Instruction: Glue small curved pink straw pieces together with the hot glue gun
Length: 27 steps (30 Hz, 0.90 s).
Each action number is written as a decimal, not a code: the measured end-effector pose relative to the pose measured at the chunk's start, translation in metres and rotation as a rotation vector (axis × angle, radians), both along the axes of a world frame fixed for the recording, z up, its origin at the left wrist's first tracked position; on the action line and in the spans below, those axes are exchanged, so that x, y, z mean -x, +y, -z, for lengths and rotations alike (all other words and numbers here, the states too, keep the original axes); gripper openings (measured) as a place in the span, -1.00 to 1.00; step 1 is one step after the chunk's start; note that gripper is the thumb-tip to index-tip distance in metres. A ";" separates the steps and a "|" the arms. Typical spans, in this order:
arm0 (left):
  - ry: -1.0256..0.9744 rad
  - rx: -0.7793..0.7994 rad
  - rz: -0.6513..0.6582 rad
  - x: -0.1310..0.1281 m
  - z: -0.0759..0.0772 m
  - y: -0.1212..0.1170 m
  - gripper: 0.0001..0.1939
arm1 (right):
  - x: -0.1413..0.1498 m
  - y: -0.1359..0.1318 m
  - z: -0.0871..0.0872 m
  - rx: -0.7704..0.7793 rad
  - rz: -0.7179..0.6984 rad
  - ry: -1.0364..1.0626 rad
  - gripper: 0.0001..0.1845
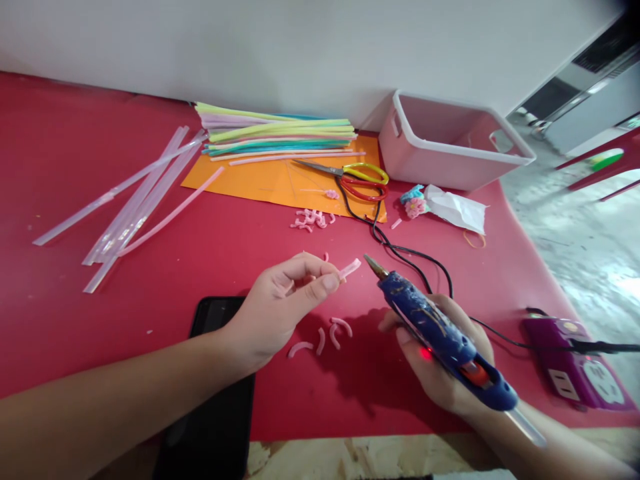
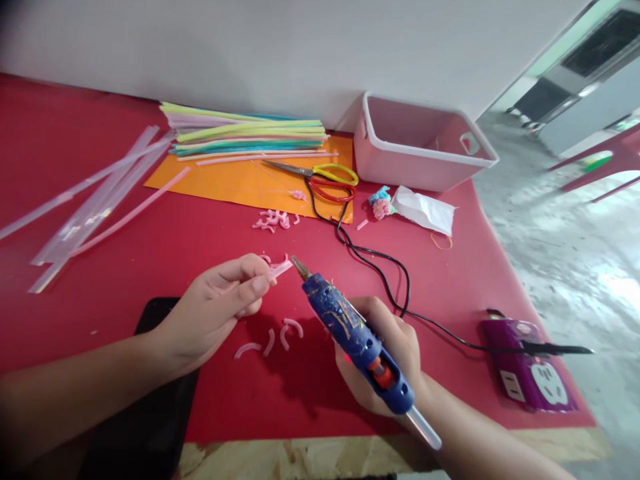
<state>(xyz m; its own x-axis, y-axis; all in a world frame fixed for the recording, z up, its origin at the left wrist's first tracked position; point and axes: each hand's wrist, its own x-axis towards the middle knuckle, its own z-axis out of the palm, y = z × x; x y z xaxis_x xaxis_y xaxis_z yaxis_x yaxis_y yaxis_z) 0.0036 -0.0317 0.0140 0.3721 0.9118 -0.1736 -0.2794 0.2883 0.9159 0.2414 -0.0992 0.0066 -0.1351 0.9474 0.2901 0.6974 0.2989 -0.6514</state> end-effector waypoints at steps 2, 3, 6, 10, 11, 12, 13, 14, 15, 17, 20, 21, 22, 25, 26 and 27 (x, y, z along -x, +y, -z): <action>0.017 -0.012 0.001 0.000 0.000 0.000 -0.83 | 0.001 0.001 0.000 0.007 -0.007 0.018 -0.80; 0.026 -0.017 0.002 0.000 0.000 0.000 -0.83 | 0.002 0.002 -0.001 0.007 -0.018 0.030 -0.80; 0.041 -0.035 0.006 0.000 0.001 0.000 -0.84 | 0.004 0.002 -0.003 0.016 -0.029 0.051 -0.80; 0.041 -0.048 0.002 0.000 0.001 0.000 -0.83 | 0.008 0.000 -0.005 0.044 0.006 0.064 -0.83; 0.042 -0.049 -0.001 0.000 0.001 0.000 -0.83 | 0.009 0.000 -0.005 0.046 0.008 0.067 -0.83; 0.043 -0.052 -0.002 0.001 0.000 0.000 -0.83 | 0.009 0.000 -0.005 0.047 0.007 0.068 -0.83; 0.044 -0.057 -0.003 0.001 0.000 0.000 -0.83 | 0.010 0.000 -0.005 0.047 0.006 0.068 -0.83; 0.043 -0.063 -0.005 0.001 0.000 0.000 -0.83 | 0.010 0.000 -0.006 0.048 0.004 0.067 -0.82; 0.043 -0.067 -0.005 0.001 -0.001 0.000 -0.83 | 0.010 0.000 -0.006 0.048 0.002 0.067 -0.82; 0.047 -0.068 -0.007 0.001 -0.001 0.000 -0.83 | 0.010 0.000 -0.006 0.050 -0.005 0.074 -0.82; 0.045 -0.065 -0.007 0.001 0.000 0.000 -0.83 | 0.010 0.000 -0.007 0.045 -0.026 0.078 -0.80; 0.041 -0.066 -0.004 0.001 0.000 0.000 -0.83 | 0.010 0.000 -0.007 0.041 -0.034 0.071 -0.80; 0.038 -0.067 -0.001 0.001 0.001 0.000 -0.83 | 0.009 0.000 -0.007 0.036 -0.047 0.057 -0.80; 0.034 -0.064 -0.002 0.001 0.001 0.000 -0.84 | 0.008 0.001 -0.007 0.021 -0.090 0.015 -0.80; 0.034 -0.064 -0.003 0.001 0.002 0.000 -0.85 | 0.008 0.002 -0.007 0.020 -0.103 0.008 -0.79; 0.036 -0.066 -0.003 0.001 0.002 0.000 -0.85 | 0.007 0.002 -0.007 0.019 -0.108 0.005 -0.78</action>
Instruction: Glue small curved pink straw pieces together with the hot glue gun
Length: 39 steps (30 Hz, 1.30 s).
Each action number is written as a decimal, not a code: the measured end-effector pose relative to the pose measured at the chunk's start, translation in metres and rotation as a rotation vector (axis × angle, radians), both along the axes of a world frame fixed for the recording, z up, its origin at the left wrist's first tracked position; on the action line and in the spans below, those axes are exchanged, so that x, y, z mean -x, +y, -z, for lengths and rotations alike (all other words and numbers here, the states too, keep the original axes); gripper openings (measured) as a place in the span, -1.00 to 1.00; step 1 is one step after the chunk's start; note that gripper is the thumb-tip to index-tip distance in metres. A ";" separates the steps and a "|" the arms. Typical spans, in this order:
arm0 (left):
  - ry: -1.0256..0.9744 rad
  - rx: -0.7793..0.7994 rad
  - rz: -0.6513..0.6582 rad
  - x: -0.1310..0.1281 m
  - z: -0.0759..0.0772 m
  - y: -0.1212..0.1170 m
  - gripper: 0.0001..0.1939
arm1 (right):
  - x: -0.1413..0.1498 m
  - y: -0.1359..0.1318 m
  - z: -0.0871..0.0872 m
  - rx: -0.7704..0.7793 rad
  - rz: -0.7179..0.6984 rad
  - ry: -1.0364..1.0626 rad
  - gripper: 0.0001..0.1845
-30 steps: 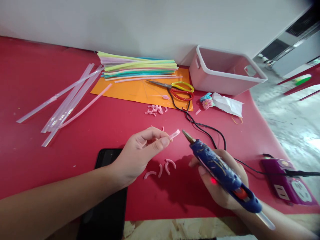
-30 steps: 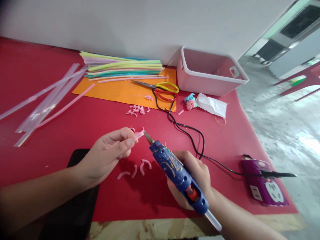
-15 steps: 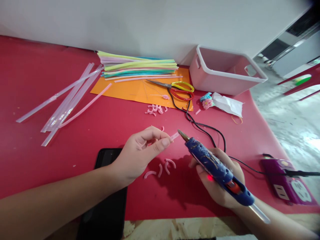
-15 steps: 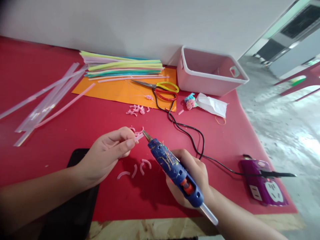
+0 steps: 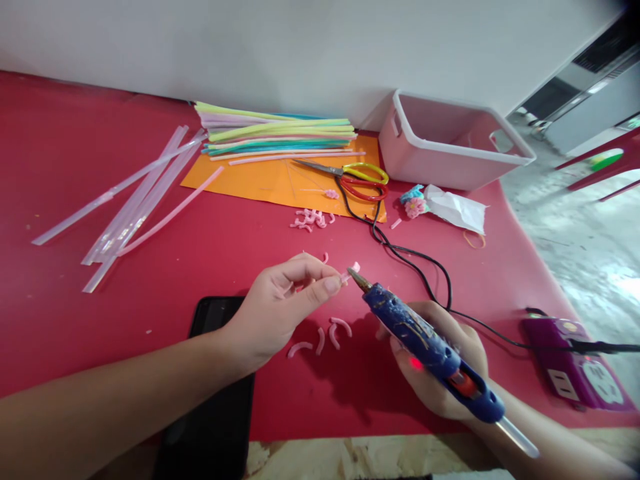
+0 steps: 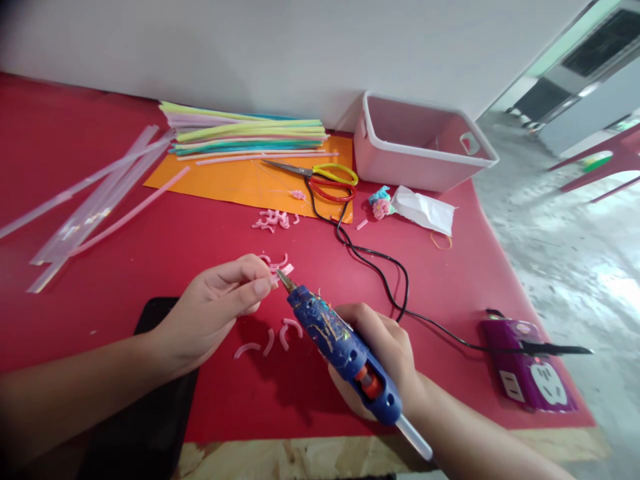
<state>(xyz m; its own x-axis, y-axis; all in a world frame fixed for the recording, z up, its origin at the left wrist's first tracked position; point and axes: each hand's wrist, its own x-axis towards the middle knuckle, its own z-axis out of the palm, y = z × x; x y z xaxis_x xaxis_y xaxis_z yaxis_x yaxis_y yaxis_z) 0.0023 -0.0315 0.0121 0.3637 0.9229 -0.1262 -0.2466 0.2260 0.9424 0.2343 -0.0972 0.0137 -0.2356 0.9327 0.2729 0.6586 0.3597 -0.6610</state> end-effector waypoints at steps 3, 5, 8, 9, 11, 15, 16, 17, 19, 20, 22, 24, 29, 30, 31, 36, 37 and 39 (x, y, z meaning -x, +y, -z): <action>0.011 -0.010 0.005 0.000 0.000 0.000 -0.86 | 0.000 0.000 0.000 0.011 -0.004 -0.004 -0.76; 0.016 -0.016 0.009 0.000 0.000 0.000 -0.86 | 0.000 0.000 -0.001 0.012 -0.002 -0.015 -0.75; 0.022 -0.022 0.010 0.000 0.000 0.000 -0.86 | 0.001 -0.001 -0.001 0.001 -0.003 -0.022 -0.75; 0.024 -0.023 0.010 0.000 0.000 0.000 -0.86 | 0.001 -0.001 -0.001 -0.003 -0.003 -0.023 -0.75; 0.029 -0.026 0.008 0.000 0.000 0.000 -0.86 | 0.000 -0.001 0.000 -0.005 -0.011 -0.027 -0.75; 0.040 -0.035 0.002 0.000 0.000 0.001 -0.86 | 0.000 -0.001 0.000 -0.002 -0.026 -0.037 -0.75; 0.043 -0.034 0.000 0.000 0.000 0.001 -0.85 | 0.000 -0.001 0.000 -0.001 -0.031 -0.036 -0.75; 0.041 -0.033 -0.001 0.000 0.000 0.001 -0.85 | 0.000 -0.001 -0.001 -0.001 -0.037 -0.034 -0.76; 0.030 -0.030 0.002 0.000 0.000 0.001 -0.85 | 0.000 0.000 -0.001 -0.006 -0.044 -0.034 -0.76; 0.022 -0.030 0.004 0.000 0.000 0.001 -0.85 | 0.001 0.000 -0.001 -0.009 -0.044 -0.037 -0.76; 0.009 -0.032 0.007 0.000 0.000 0.000 -0.84 | 0.001 0.000 -0.002 -0.020 -0.036 -0.048 -0.76; 0.004 -0.031 0.011 0.000 0.000 0.000 -0.84 | 0.001 0.000 -0.002 -0.029 -0.037 -0.051 -0.76; 0.004 -0.021 0.013 0.001 0.000 -0.001 -0.85 | 0.001 0.001 -0.004 -0.027 -0.061 -0.056 -0.75; 0.004 -0.018 0.014 0.001 0.000 -0.001 -0.85 | 0.001 0.002 -0.004 -0.030 -0.065 -0.055 -0.75; 0.002 -0.018 0.014 0.001 0.000 -0.001 -0.86 | 0.001 0.002 -0.004 -0.035 -0.069 -0.053 -0.75; -0.008 -0.033 0.013 0.001 0.001 0.000 -0.85 | 0.002 0.004 -0.005 -0.064 -0.082 -0.051 -0.75; -0.006 -0.033 0.013 0.000 0.001 0.000 -0.85 | 0.003 0.004 -0.005 -0.069 -0.079 -0.050 -0.75; -0.004 -0.028 0.010 0.000 0.000 0.001 -0.85 | 0.003 0.004 -0.005 -0.073 -0.074 -0.050 -0.75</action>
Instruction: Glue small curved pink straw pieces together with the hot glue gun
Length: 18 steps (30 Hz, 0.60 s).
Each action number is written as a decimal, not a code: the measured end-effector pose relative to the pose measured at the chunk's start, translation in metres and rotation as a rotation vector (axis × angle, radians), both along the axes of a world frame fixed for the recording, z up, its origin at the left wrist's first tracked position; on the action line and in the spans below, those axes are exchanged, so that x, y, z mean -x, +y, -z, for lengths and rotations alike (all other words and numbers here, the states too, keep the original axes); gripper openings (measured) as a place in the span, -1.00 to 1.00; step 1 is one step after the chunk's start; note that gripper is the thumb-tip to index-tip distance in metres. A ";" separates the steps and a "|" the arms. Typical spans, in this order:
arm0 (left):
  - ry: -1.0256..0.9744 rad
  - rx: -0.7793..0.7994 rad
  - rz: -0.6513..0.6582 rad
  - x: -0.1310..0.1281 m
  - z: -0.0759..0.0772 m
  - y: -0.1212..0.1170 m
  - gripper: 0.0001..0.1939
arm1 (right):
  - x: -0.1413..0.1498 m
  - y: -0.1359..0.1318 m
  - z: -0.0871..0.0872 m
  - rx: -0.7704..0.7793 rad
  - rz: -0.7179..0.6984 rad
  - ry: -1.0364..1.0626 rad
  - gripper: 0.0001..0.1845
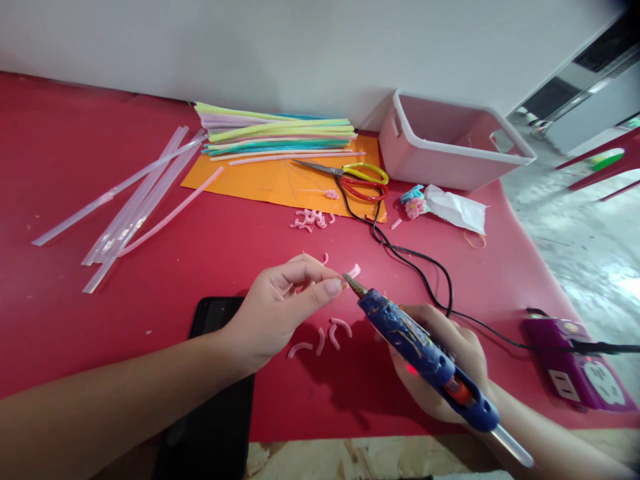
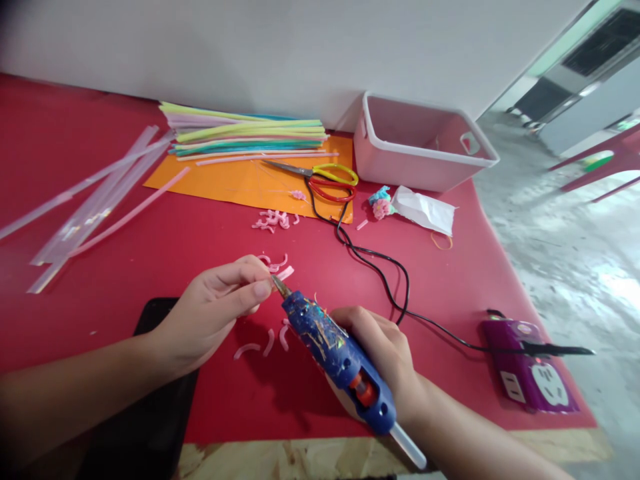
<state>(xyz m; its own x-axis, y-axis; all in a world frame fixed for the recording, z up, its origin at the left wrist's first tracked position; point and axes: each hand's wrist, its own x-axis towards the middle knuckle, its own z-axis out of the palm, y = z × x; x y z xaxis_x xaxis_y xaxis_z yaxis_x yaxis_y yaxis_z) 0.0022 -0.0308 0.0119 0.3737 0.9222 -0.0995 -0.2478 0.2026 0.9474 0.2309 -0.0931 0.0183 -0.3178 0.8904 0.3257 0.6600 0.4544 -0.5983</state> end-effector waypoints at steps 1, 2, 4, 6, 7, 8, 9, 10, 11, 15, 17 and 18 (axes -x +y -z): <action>-0.001 0.002 -0.001 0.000 0.000 0.000 -0.85 | 0.000 0.000 0.001 -0.007 0.001 0.008 -0.75; -0.002 0.004 -0.001 0.000 0.000 0.000 -0.84 | 0.000 0.000 0.002 -0.010 -0.001 0.014 -0.75; -0.004 0.002 0.003 -0.001 -0.001 0.000 -0.83 | 0.000 0.000 0.004 -0.019 -0.014 0.027 -0.76; -0.005 -0.003 0.006 -0.001 0.000 0.000 -0.83 | -0.001 0.000 0.006 -0.027 -0.015 0.039 -0.76; -0.005 -0.002 0.007 -0.001 0.000 0.000 -0.83 | -0.001 0.000 0.007 -0.027 -0.015 0.042 -0.77; -0.006 -0.002 0.007 -0.001 0.000 0.000 -0.84 | -0.002 0.000 0.007 -0.031 -0.018 0.048 -0.77; -0.006 -0.002 0.007 0.000 0.000 0.000 -0.84 | -0.002 -0.001 0.007 -0.038 -0.017 0.054 -0.78; -0.005 -0.001 0.007 0.000 0.000 0.000 -0.84 | -0.002 -0.001 0.007 -0.035 -0.014 0.049 -0.79; -0.004 0.000 0.007 0.000 0.000 0.000 -0.84 | -0.002 -0.002 0.007 -0.026 -0.009 0.038 -0.81; -0.006 0.004 0.009 0.000 -0.001 -0.001 -0.83 | -0.002 -0.003 0.007 -0.001 0.014 0.011 -0.82; -0.008 0.004 0.012 0.000 -0.001 0.000 -0.83 | -0.003 -0.002 0.007 -0.019 0.004 0.025 -0.81; -0.011 0.002 0.012 0.000 0.000 0.000 -0.83 | -0.003 -0.002 0.007 -0.026 -0.003 0.032 -0.81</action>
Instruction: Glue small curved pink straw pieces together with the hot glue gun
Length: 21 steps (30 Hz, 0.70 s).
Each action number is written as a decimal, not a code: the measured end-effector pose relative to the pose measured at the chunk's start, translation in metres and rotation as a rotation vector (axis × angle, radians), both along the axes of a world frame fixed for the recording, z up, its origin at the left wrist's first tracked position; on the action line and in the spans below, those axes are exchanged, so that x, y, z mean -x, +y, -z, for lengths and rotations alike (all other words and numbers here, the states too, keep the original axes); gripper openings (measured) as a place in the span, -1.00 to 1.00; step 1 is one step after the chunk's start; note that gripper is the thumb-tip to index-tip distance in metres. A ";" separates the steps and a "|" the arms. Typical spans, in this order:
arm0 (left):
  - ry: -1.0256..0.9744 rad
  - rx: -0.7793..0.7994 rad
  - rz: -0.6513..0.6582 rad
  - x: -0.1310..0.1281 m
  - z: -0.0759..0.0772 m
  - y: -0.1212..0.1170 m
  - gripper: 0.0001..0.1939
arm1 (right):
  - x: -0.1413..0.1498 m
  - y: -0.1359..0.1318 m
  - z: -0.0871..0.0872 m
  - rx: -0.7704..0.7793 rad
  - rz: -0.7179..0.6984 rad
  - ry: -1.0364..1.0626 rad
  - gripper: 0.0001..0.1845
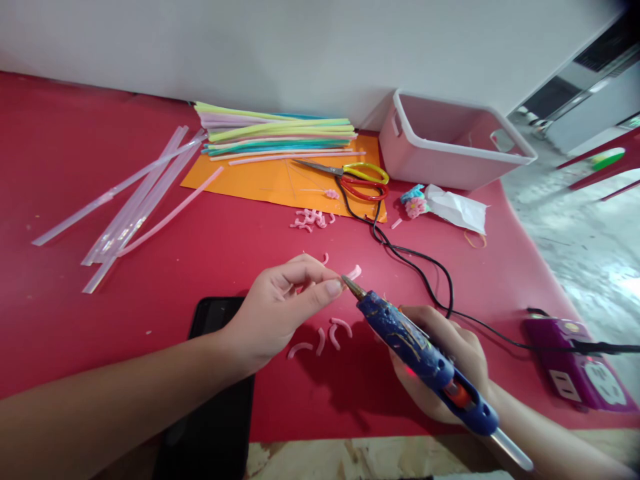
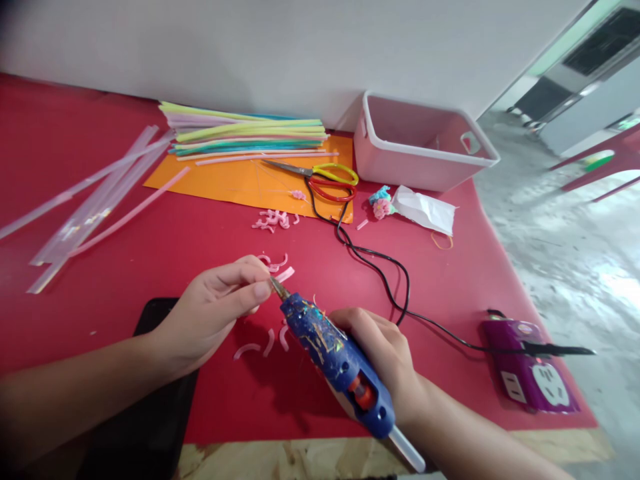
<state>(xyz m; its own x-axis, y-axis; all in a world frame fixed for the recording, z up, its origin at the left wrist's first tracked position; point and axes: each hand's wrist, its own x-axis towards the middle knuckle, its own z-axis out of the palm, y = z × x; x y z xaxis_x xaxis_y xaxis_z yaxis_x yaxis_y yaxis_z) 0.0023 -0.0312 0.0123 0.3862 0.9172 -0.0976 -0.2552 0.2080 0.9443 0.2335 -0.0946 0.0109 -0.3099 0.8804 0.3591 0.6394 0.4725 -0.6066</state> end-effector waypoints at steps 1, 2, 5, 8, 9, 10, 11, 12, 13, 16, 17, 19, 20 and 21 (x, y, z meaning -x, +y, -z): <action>-0.002 -0.002 0.000 0.000 0.000 0.000 -0.83 | 0.000 0.000 0.000 -0.004 -0.005 0.004 -0.81; -0.005 -0.003 0.000 0.000 0.001 0.000 -0.84 | 0.000 0.001 0.000 -0.004 -0.009 0.007 -0.81; -0.008 0.004 -0.002 0.000 0.001 0.000 -0.84 | 0.000 0.001 0.000 0.004 -0.017 0.016 -0.81; -0.007 0.007 -0.002 0.000 0.001 0.000 -0.84 | 0.001 0.002 -0.001 0.004 -0.020 0.014 -0.80; -0.004 0.009 -0.003 -0.001 0.001 0.000 -0.83 | 0.001 0.002 -0.002 0.001 -0.019 0.008 -0.80; -0.001 0.010 -0.006 -0.001 0.001 0.001 -0.83 | 0.002 0.002 -0.003 -0.002 -0.016 0.002 -0.80; 0.002 0.011 -0.006 -0.001 0.001 0.001 -0.82 | 0.002 0.002 -0.004 -0.004 -0.017 -0.003 -0.80; 0.002 0.012 -0.005 -0.001 0.001 0.000 -0.82 | 0.003 0.002 -0.005 -0.002 -0.018 -0.008 -0.80; 0.000 0.013 -0.005 0.000 0.001 0.000 -0.82 | 0.003 0.001 -0.006 0.005 -0.011 -0.010 -0.80; -0.008 0.019 -0.006 0.000 0.002 -0.001 -0.83 | 0.001 -0.001 -0.006 0.051 0.055 0.007 -0.80; -0.009 0.022 -0.007 0.001 0.002 -0.001 -0.83 | -0.001 -0.003 -0.004 0.064 0.082 0.019 -0.80; -0.009 0.026 -0.007 0.001 0.002 -0.002 -0.84 | -0.005 -0.004 -0.001 0.061 0.107 0.036 -0.79; -0.009 0.030 -0.007 0.001 0.002 -0.001 -0.85 | -0.007 -0.004 0.001 0.063 0.114 0.039 -0.78; -0.008 0.032 -0.006 0.001 0.002 -0.001 -0.85 | -0.008 -0.004 0.002 0.064 0.115 0.042 -0.77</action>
<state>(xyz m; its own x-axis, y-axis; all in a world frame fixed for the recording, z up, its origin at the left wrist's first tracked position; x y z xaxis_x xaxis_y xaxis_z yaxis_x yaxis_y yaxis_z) 0.0012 -0.0325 0.0104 0.3815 0.9160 -0.1241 -0.2644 0.2368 0.9349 0.2415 -0.0988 0.0084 -0.1911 0.9308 0.3116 0.6604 0.3568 -0.6608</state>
